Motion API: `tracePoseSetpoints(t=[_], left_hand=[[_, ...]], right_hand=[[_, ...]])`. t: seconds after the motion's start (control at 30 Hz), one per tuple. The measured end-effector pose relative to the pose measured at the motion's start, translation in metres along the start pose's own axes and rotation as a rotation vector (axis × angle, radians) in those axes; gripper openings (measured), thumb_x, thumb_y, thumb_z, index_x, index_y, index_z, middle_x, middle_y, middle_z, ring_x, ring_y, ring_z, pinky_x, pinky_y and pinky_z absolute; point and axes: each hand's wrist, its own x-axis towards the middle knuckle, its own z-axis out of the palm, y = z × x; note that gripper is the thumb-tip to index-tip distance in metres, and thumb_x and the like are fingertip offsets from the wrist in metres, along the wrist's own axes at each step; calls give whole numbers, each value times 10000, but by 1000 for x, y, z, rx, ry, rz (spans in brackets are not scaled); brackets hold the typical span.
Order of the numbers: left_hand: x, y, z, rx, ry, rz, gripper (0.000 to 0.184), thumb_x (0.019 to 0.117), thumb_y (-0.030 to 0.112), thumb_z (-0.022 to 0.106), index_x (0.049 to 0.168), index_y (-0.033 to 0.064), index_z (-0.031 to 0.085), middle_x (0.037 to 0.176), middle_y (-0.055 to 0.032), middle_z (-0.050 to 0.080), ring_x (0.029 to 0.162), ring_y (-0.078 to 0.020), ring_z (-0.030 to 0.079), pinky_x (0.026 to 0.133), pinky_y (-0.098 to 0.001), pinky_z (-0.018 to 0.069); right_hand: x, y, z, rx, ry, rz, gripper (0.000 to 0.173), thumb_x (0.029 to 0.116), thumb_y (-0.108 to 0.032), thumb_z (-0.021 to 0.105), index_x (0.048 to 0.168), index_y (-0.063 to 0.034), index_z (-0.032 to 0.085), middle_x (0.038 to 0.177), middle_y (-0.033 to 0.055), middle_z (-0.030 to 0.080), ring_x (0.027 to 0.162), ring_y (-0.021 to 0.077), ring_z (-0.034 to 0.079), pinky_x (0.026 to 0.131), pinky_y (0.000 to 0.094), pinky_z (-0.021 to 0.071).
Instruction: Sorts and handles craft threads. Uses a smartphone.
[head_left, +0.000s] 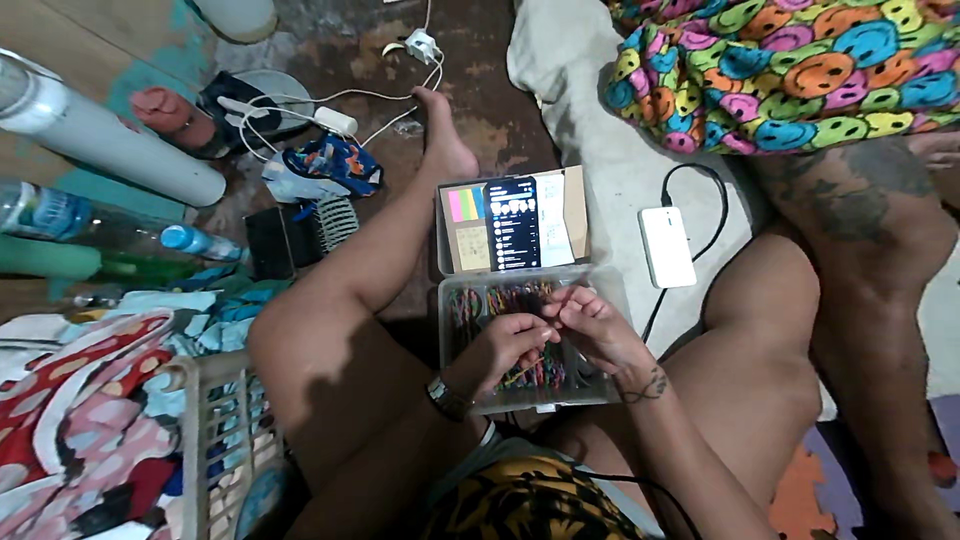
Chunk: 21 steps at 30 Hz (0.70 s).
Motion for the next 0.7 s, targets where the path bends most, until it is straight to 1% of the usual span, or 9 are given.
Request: tracePoseSetpoints(t=[0.1, 0.17, 0.27, 0.33, 0.43, 0.5, 0.57, 0.63, 0.7], left_hand=[[0, 2, 3, 18, -16, -25, 162, 1045, 119, 527, 1008, 76, 679, 784, 76, 613, 638, -1, 553, 602, -155, 477], [0, 4, 7, 126, 21, -14, 144, 1037, 115, 554, 1003, 62, 683, 790, 75, 612, 641, 12, 544, 603, -146, 468], [2, 3, 10, 343, 91, 32, 158, 1029, 147, 595, 1043, 22, 690, 854, 36, 639, 684, 24, 538, 639, -152, 456], [2, 4, 9, 385, 120, 21, 172, 1031, 156, 593, 1054, 13, 687, 870, 16, 639, 696, 13, 538, 649, -163, 455], [-1, 4, 6, 250, 97, -23, 155, 1038, 131, 560, 1038, 24, 672, 859, 30, 631, 690, -5, 560, 638, -168, 473], [-2, 2, 5, 170, 72, -39, 143, 1037, 125, 558, 1024, 42, 674, 813, 54, 620, 664, -8, 561, 619, -166, 476], [-1, 4, 6, 187, 78, -30, 130, 1032, 128, 575, 1024, 51, 678, 810, 60, 622, 652, 5, 549, 605, -154, 465], [-1, 7, 9, 335, 118, 18, 148, 1028, 151, 596, 1051, 35, 686, 858, 38, 634, 680, 23, 532, 630, -149, 446], [-2, 4, 11, 523, 165, 140, 204, 1022, 178, 610, 1066, 4, 706, 930, -35, 672, 765, -14, 570, 719, -184, 475]], right_hand=[[-1, 0, 2, 77, 60, -28, 210, 839, -18, 726, 1021, -115, 688, 864, -1, 751, 794, 78, 713, 769, 260, 599], [0, 1, 6, 135, 116, -61, 234, 807, 9, 741, 967, -133, 646, 769, -27, 686, 711, 68, 671, 725, 268, 593], [2, 4, 13, 136, 245, -84, 243, 835, 78, 664, 905, -123, 547, 698, -28, 640, 644, 78, 642, 677, 281, 586], [2, 6, 13, 43, 236, -69, 198, 882, 40, 626, 968, -117, 542, 759, -41, 653, 685, 63, 641, 700, 261, 576], [1, 3, 1, -62, 52, -17, 227, 939, -33, 590, 1162, -78, 599, 984, -9, 736, 830, 71, 679, 791, 260, 568], [0, 1, 1, -64, 62, -31, 252, 892, 6, 632, 1133, -67, 637, 912, -10, 747, 832, 87, 706, 810, 285, 589], [0, 1, 5, -31, 122, -72, 275, 846, 41, 669, 1076, -89, 591, 799, -43, 698, 767, 79, 693, 782, 288, 595], [1, 2, 11, 19, 189, -111, 285, 820, 63, 679, 985, -125, 542, 699, -70, 623, 655, 54, 632, 699, 263, 578], [1, 2, 18, 43, 278, -128, 302, 816, 91, 668, 956, -119, 502, 650, -68, 576, 587, 50, 593, 639, 251, 569]])
